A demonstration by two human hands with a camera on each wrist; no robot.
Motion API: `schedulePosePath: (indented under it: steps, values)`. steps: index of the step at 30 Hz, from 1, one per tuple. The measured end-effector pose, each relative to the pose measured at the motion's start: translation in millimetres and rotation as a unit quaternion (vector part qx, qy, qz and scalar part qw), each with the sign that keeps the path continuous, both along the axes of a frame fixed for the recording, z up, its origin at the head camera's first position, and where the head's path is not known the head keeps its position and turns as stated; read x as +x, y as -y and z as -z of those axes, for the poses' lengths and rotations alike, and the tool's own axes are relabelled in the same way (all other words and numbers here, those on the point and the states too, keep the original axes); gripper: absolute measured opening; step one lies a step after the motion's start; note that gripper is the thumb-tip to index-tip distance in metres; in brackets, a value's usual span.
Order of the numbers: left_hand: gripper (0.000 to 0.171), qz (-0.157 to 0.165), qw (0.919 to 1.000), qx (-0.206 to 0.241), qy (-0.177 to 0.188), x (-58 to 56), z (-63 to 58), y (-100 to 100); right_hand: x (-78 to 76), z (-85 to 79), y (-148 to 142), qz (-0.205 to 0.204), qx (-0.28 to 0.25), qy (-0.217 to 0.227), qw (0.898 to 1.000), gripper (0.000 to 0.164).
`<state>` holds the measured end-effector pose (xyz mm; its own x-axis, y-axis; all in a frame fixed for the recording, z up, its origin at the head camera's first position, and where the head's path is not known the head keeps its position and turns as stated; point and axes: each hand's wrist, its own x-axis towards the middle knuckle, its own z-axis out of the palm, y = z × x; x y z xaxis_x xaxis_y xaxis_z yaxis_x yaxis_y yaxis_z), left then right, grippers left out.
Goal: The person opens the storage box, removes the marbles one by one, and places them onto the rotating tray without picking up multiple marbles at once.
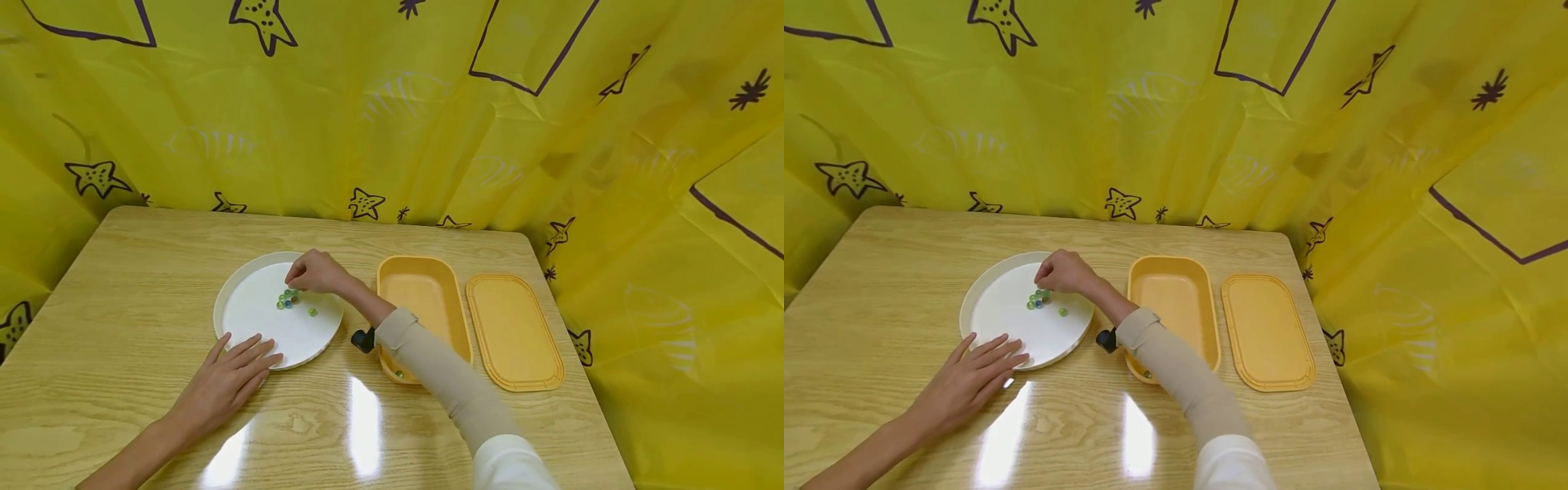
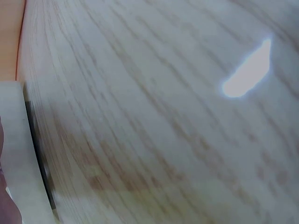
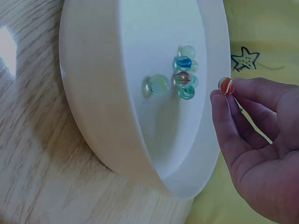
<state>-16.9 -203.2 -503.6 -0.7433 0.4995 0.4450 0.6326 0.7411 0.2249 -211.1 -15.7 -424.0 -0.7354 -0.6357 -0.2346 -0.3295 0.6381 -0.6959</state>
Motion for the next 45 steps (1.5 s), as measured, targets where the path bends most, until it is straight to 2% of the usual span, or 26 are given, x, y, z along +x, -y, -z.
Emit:
schedulePosePath:
  steps: [7, 25, 38, 45]
  values:
    - [0.041, 0.002, 1.0, 0.001, 0.004, -0.3, -0.4, 0, -0.6, 8.3, 8, -0.017, 0.026, -0.029, 0.999, 0.011]
    - [0.043, 0.001, 1.0, 0.002, 0.004, -0.1, -1.3, 0, 6.7, 12.2, 14, -0.032, 0.082, -0.069, 0.994, 0.012]
    - [0.041, -0.001, 1.0, 0.002, 0.005, 0.3, -1.6, -1, 10.7, 17.2, 19, -0.033, 0.083, -0.077, 0.993, 0.011]
    - [0.042, -0.002, 1.0, 0.003, 0.004, 0.4, -1.2, 0, 10.7, 12.7, 16, -0.028, 0.075, -0.074, 0.994, 0.011]
